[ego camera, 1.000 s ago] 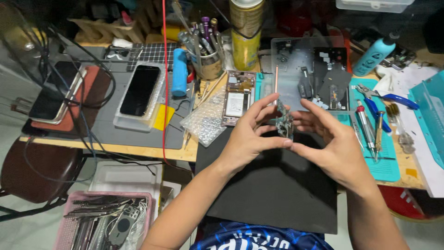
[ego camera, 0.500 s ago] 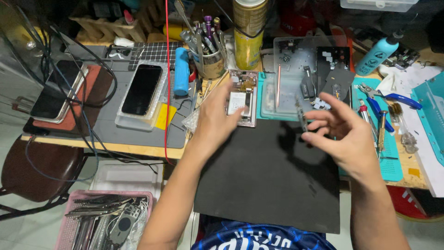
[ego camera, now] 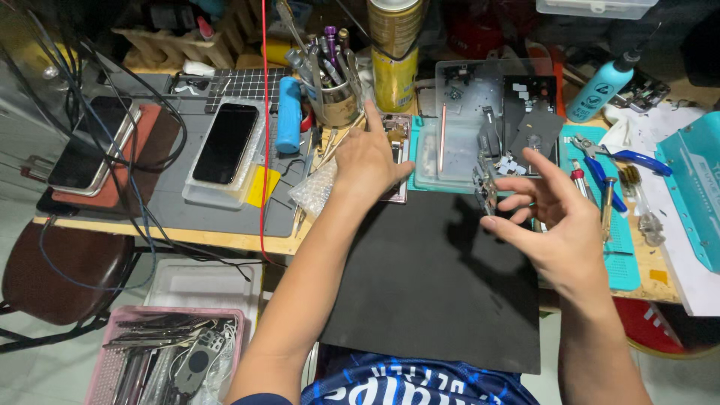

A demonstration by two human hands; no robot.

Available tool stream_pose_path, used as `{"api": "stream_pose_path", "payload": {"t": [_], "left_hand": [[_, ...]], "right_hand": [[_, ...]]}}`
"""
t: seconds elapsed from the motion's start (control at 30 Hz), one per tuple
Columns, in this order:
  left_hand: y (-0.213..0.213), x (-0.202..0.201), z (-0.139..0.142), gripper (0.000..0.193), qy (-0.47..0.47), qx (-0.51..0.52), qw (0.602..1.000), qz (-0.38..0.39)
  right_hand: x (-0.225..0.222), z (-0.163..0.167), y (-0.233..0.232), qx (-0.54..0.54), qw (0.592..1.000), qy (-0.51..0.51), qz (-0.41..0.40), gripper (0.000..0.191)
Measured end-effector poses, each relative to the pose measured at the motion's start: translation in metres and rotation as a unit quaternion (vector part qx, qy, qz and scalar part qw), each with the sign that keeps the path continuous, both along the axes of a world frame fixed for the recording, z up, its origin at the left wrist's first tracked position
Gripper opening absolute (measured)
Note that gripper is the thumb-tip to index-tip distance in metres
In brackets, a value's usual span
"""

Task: The person wipes a small circuit board with a white cloth, then places it into a disassembled smartphone chassis. They repeatedly adjust and reposition the board within the chassis, using fingers and tweezers to align connectors and components. The person then places the chassis into a clear parts tray.

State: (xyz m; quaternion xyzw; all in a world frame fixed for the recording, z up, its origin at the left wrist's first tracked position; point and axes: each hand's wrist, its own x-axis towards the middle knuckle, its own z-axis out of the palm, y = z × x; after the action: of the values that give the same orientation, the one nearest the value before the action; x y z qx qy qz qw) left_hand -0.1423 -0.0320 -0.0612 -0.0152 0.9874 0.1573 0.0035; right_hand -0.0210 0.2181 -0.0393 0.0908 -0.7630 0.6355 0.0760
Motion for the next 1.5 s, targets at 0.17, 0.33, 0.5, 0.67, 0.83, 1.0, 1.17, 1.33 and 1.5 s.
{"api": "stream_pose_path", "payload": {"t": [0.17,0.33,0.5,0.67,0.83,1.0,1.17,1.33,1.5], "left_hand": [[0.001,0.003,-0.003,0.139,0.016,0.029,0.999,0.018],[-0.012,0.018,0.006,0.137,0.056,0.103,0.993,0.011],[-0.021,0.044,0.012,0.131,0.163,0.157,0.974,-0.006],[-0.011,0.05,0.007,0.111,0.222,0.562,0.786,-0.129],[0.0,0.055,-0.001,0.059,-0.052,0.817,0.563,-0.112],[0.012,0.057,-0.012,0.04,-0.095,0.863,0.494,-0.052],[0.016,0.059,-0.017,0.033,-0.056,0.885,0.461,-0.027],[0.019,0.073,-0.017,0.031,-0.024,0.857,0.515,-0.017],[0.025,0.08,-0.018,0.03,-0.008,0.852,0.522,-0.044]], "right_hand": [[0.002,0.001,-0.005,0.012,1.0,0.01,0.01,0.092],[0.003,0.004,-0.006,0.006,1.0,0.013,0.011,0.091],[0.003,0.003,-0.003,-0.033,0.999,0.014,-0.001,0.088],[-0.001,-0.001,0.003,-0.169,0.984,0.021,0.05,0.081],[0.004,-0.006,0.013,-0.193,0.981,-0.007,0.034,0.068],[0.004,-0.008,0.023,-0.243,0.967,-0.039,0.061,0.067],[0.005,-0.009,0.027,-0.295,0.951,-0.066,0.07,0.059],[0.004,-0.011,0.024,-0.297,0.948,-0.061,0.094,0.063],[0.003,-0.014,0.017,-0.274,0.954,-0.058,0.103,0.066]]}}
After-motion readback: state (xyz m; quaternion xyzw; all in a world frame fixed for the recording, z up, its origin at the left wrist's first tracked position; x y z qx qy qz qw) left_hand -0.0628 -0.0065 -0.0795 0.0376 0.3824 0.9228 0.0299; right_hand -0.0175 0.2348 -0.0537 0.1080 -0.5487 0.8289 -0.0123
